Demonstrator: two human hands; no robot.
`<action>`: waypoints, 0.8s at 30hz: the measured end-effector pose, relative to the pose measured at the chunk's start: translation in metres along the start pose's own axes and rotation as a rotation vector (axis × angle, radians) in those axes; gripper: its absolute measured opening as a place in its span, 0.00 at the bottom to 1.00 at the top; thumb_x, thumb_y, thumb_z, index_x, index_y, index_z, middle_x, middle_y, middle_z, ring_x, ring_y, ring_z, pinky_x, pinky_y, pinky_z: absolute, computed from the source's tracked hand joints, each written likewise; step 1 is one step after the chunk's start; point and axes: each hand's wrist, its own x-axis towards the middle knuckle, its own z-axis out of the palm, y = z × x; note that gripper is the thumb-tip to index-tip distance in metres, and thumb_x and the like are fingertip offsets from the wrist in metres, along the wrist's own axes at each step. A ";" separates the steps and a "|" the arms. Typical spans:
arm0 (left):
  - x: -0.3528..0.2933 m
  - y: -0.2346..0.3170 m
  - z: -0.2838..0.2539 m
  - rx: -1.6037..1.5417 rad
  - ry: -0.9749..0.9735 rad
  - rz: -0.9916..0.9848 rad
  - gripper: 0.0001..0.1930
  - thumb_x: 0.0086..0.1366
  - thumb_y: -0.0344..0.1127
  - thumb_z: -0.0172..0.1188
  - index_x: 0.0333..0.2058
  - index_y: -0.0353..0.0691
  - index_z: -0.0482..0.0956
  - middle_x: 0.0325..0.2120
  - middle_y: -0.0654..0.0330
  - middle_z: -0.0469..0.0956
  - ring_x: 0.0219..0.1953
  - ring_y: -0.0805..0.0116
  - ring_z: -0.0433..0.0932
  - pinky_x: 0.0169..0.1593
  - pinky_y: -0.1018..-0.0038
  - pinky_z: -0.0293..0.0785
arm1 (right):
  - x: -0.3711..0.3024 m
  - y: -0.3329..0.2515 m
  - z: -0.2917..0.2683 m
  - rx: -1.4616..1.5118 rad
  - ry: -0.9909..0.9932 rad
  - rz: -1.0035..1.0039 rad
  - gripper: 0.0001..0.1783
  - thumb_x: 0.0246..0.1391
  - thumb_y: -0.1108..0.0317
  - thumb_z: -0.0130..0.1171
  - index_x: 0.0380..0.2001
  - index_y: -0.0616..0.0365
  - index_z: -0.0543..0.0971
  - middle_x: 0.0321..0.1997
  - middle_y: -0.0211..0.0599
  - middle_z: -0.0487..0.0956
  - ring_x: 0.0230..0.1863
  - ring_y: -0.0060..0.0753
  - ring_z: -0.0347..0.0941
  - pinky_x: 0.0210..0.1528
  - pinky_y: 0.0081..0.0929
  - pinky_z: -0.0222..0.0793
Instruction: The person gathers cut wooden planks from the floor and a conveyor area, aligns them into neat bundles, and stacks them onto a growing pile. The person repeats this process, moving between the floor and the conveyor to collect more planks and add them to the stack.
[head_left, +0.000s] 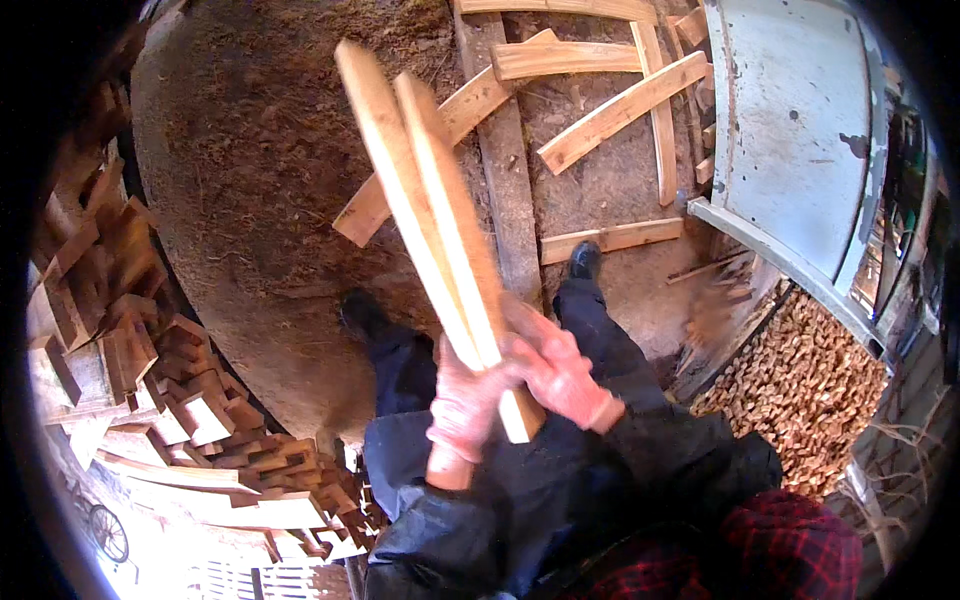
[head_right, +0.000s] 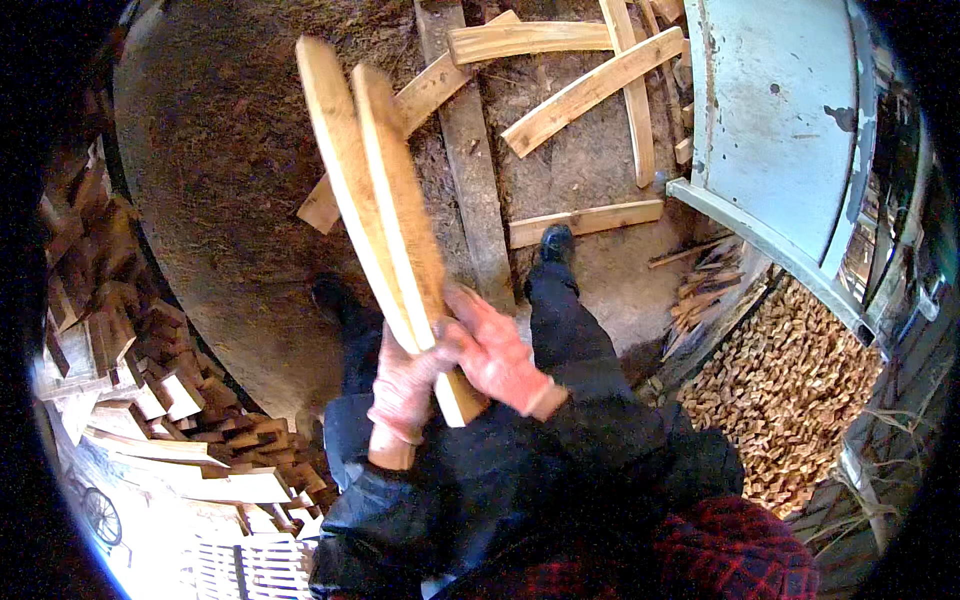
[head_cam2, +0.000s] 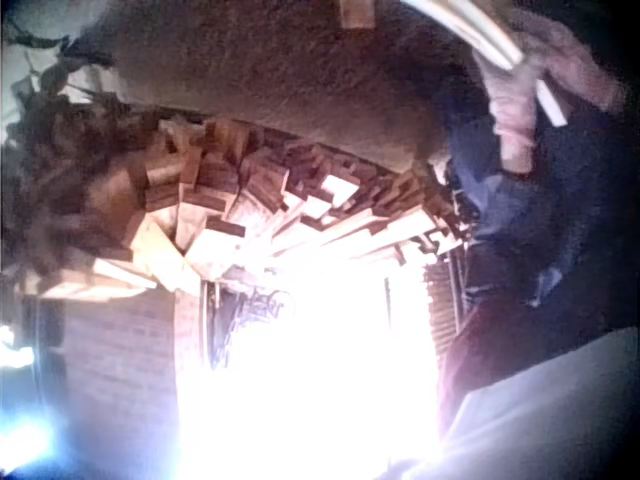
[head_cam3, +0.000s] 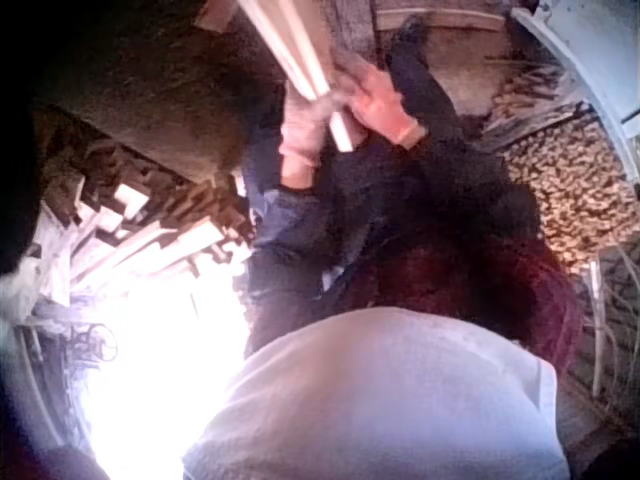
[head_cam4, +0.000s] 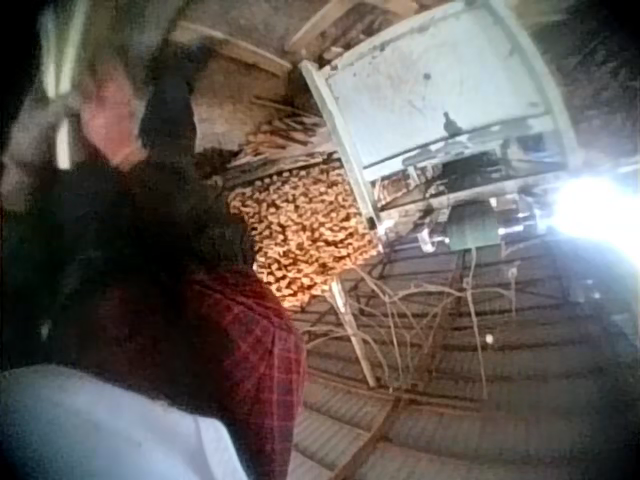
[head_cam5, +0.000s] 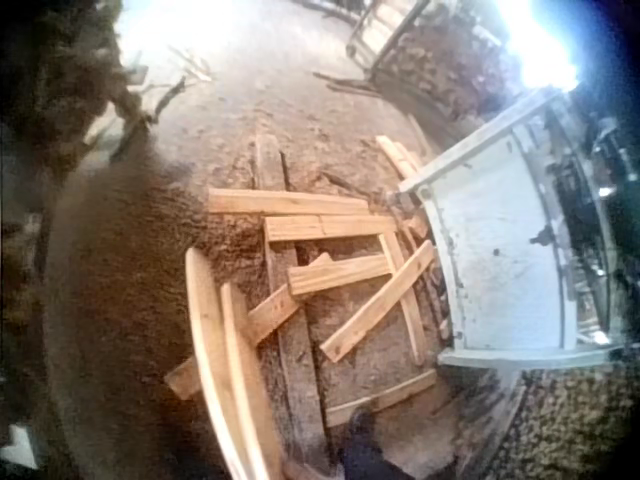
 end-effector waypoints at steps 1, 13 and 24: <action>0.004 0.010 -0.006 -0.166 0.009 -0.037 0.38 0.47 0.33 0.70 0.58 0.35 0.64 0.46 0.55 0.75 0.46 0.62 0.76 0.51 0.67 0.75 | 0.017 -0.001 0.000 0.087 -0.095 -0.011 0.29 0.61 0.55 0.55 0.56 0.68 0.70 0.57 0.50 0.74 0.58 0.49 0.71 0.60 0.36 0.66; 0.001 0.025 -0.056 -0.758 -0.141 -0.157 0.35 0.45 0.30 0.63 0.55 0.26 0.67 0.42 0.44 0.78 0.40 0.52 0.82 0.44 0.61 0.82 | 0.276 0.099 0.063 0.707 0.088 0.249 0.26 0.62 0.53 0.53 0.53 0.65 0.72 0.47 0.42 0.79 0.50 0.37 0.74 0.51 0.33 0.69; 0.010 -0.012 -0.025 0.069 -0.005 -0.003 0.41 0.44 0.31 0.72 0.58 0.32 0.64 0.44 0.54 0.77 0.43 0.65 0.77 0.48 0.71 0.74 | 0.078 0.031 -0.046 0.660 0.033 0.518 0.23 0.53 0.62 0.64 0.46 0.70 0.78 0.43 0.37 0.82 0.45 0.28 0.75 0.51 0.24 0.68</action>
